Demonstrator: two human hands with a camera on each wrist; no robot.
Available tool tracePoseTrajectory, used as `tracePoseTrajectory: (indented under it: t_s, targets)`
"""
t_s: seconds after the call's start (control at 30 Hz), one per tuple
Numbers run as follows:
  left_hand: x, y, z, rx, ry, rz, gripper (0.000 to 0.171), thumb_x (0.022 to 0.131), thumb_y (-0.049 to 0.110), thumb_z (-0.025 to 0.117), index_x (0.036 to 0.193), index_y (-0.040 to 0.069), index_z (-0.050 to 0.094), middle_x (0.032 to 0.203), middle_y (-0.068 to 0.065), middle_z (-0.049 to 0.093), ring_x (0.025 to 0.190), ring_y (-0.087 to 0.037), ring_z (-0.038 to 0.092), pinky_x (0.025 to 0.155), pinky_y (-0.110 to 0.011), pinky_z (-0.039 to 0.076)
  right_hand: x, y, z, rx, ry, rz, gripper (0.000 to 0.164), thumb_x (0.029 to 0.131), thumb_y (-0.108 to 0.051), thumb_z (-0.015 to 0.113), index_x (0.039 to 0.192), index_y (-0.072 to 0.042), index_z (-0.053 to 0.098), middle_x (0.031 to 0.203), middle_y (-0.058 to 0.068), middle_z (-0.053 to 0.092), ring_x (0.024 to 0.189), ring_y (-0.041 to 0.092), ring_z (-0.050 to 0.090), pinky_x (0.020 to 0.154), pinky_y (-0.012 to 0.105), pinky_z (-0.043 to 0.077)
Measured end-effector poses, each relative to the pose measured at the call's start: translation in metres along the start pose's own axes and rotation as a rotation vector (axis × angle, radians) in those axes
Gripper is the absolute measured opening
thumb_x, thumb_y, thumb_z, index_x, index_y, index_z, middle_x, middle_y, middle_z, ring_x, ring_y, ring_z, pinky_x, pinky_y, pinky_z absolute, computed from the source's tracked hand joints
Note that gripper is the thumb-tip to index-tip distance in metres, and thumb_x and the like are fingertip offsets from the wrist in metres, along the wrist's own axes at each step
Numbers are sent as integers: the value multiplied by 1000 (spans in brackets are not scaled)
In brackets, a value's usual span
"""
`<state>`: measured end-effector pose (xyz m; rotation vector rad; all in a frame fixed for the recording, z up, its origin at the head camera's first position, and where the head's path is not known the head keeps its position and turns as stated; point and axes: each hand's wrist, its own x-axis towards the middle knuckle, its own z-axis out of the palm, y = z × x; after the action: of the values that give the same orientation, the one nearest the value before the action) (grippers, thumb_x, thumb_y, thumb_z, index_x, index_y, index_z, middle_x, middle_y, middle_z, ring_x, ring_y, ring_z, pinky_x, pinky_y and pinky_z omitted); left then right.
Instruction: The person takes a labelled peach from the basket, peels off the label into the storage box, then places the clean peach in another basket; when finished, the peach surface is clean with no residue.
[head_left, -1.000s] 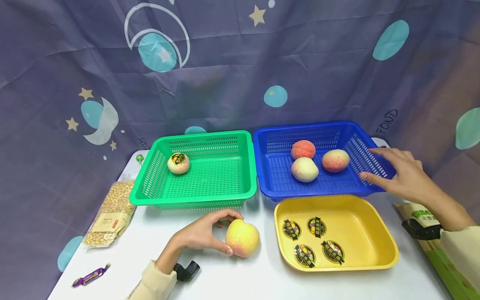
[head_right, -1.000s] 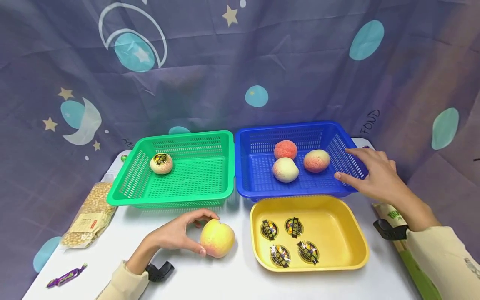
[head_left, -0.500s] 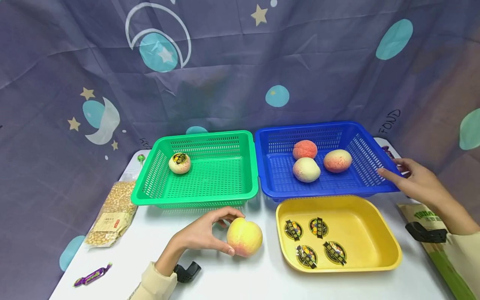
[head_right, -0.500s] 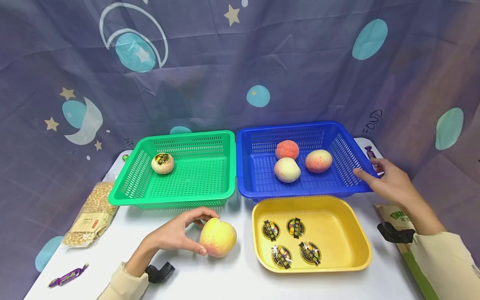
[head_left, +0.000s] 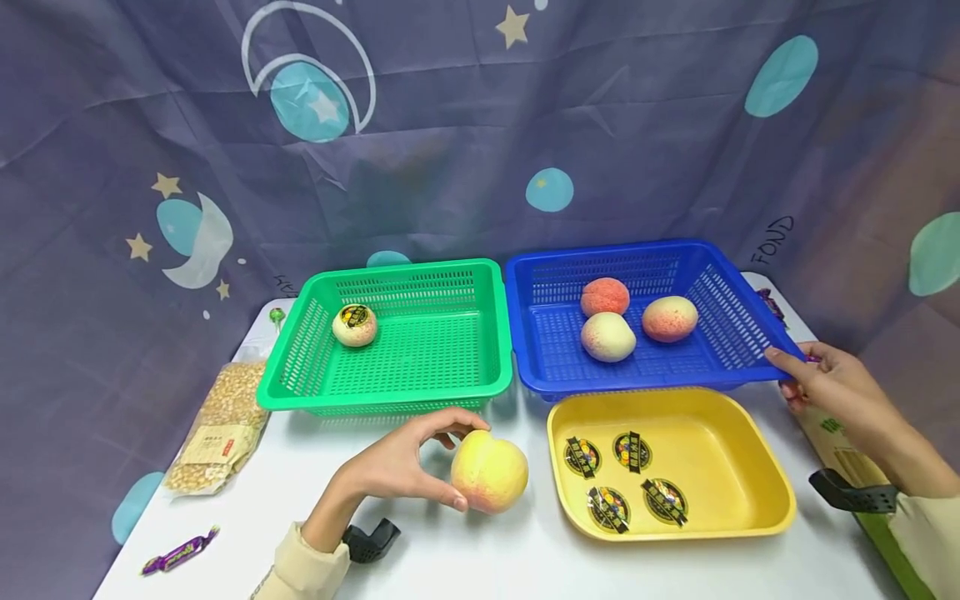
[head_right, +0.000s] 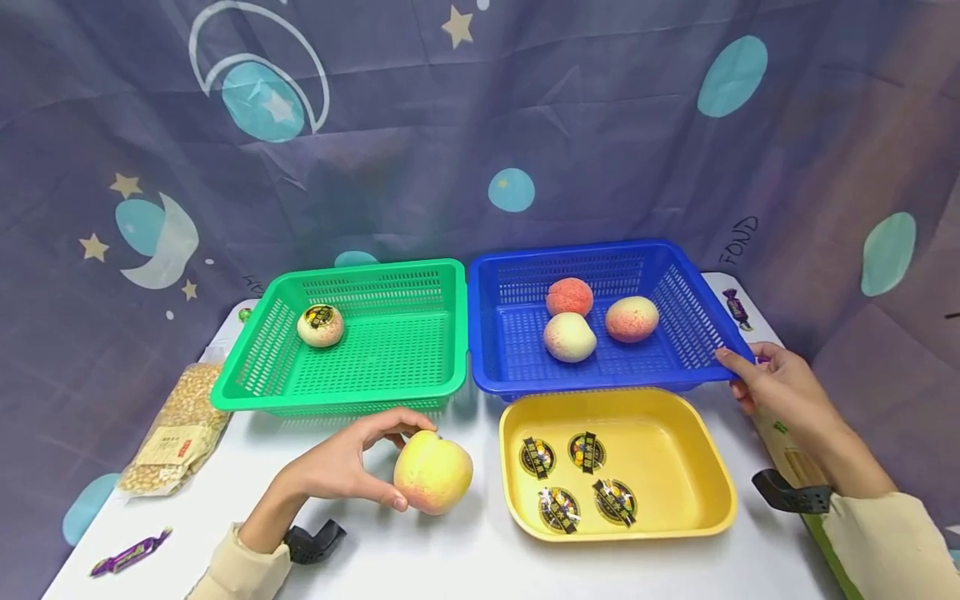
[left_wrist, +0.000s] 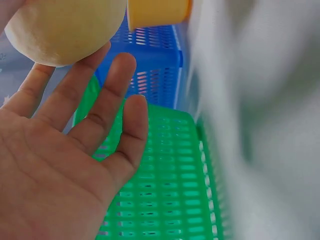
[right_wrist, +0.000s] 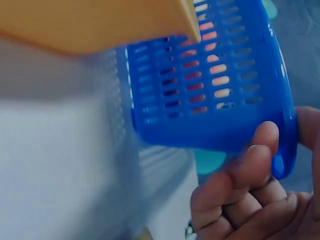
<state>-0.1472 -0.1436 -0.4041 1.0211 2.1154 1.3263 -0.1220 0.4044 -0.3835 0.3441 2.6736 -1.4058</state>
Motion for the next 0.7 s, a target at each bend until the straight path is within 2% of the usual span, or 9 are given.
tracePoseTrajectory:
  t_s: [0.23, 0.37, 0.47, 0.7]
  targets:
    - [0, 10, -4, 26, 13, 48, 76, 70, 27, 95, 136, 28, 58, 132, 10, 62, 119, -15, 57, 101, -38, 50, -2, 2, 4, 240, 24, -18, 22, 105, -28, 57, 113, -12, 44, 66, -3, 62, 54, 14, 57, 60, 21, 58]
    - [1, 15, -7, 38, 30, 74, 76, 70, 28, 95, 136, 28, 58, 133, 9, 63, 118, -15, 57, 101, -36, 49, -2, 3, 7, 364, 42, -24, 21, 103, -26, 61, 113, -15, 46, 65, -2, 62, 52, 14, 56, 57, 19, 56]
    - [3, 19, -10, 43, 39, 92, 76, 70, 27, 95, 137, 26, 59, 135, 9, 63, 119, -15, 57, 102, -37, 49, -2, 3, 9, 411, 49, -25, 21, 102, -25, 62, 113, -16, 46, 66, -2, 63, 51, 14, 56, 57, 19, 56]
    - [13, 37, -18, 32, 73, 143, 77, 68, 22, 96, 137, 23, 59, 135, 6, 63, 121, -16, 56, 101, -42, 50, -3, 1, 8, 356, 53, -1, 17, 102, -30, 62, 113, -26, 49, 68, -4, 65, 54, 15, 58, 59, 19, 57]
